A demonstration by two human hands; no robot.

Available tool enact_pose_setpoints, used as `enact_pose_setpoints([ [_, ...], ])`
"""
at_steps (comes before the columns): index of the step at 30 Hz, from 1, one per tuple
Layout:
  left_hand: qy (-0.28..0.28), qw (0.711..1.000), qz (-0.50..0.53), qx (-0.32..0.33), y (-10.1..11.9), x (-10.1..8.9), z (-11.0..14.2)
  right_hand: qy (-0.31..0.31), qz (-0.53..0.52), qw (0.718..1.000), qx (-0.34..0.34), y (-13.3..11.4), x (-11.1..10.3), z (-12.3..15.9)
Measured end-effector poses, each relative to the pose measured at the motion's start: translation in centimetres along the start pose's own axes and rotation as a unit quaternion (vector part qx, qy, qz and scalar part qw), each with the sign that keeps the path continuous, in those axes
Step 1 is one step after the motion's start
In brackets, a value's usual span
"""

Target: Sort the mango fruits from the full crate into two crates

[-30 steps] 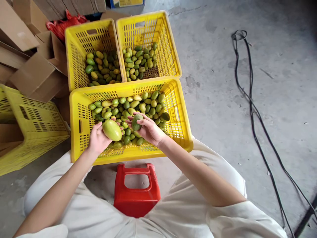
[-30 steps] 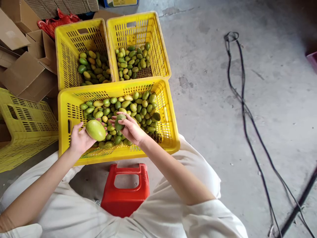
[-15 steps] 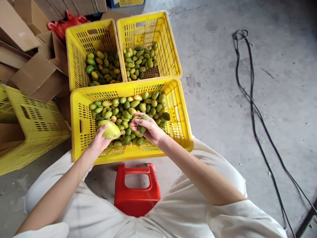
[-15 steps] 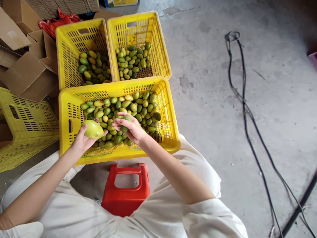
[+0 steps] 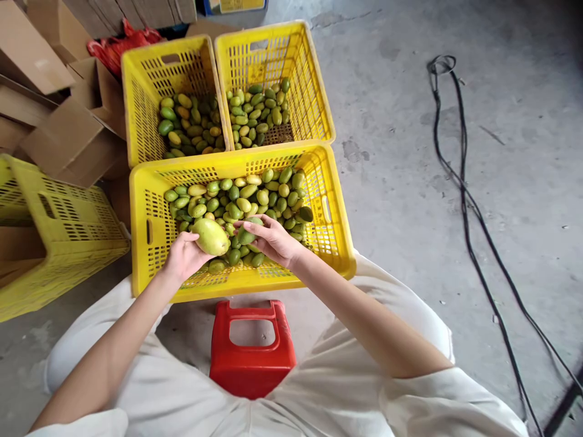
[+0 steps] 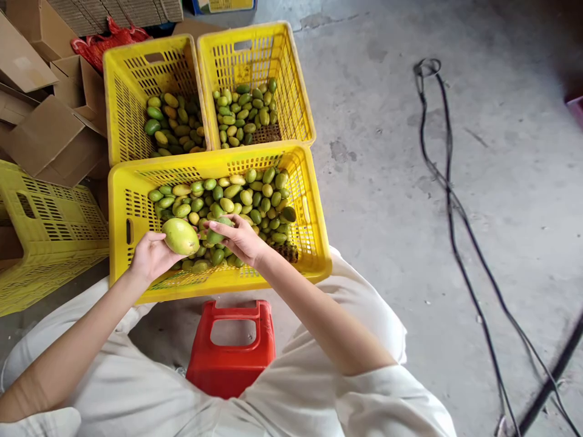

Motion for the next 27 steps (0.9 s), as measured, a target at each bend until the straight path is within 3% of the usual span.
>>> enact_pose_setpoints([
  [4,-0.027,0.999,-0.028,-0.005,-0.3,0.3,0.4,0.007,0.009,1.000,-0.025,0.0,-0.2,-0.1],
  [8,0.009,1.000,-0.023,0.003,-0.9,-0.6,0.1,-0.002,-0.009,0.999,-0.038,-0.5,-0.4,-0.3],
  [12,0.037,0.999,0.001,0.022,-0.9,-1.2,-0.3,0.009,0.014,1.000,0.003,-0.5,-0.5,-0.4],
  [17,0.011,0.999,-0.029,0.019,-0.5,-1.1,-0.5,0.028,0.023,0.999,0.011,-0.1,-0.3,-0.2],
  [23,0.053,0.998,-0.036,0.023,-0.5,-0.6,-0.2,-0.017,-0.030,0.999,-0.004,-0.5,-0.2,-0.3],
  [27,0.025,0.999,-0.013,0.022,-0.3,0.0,-0.1,-0.042,-0.002,0.999,-0.011,-0.8,-0.1,-0.1],
])
Point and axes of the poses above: each hand's wrist, its own z-axis away from the middle knuckle, its own x-axis out of the palm, y = z × x, the point moved 1 cm from there along -z, towards the middle knuckle, and after that the axes turned 1 degree about y, right-handed, at the moved point
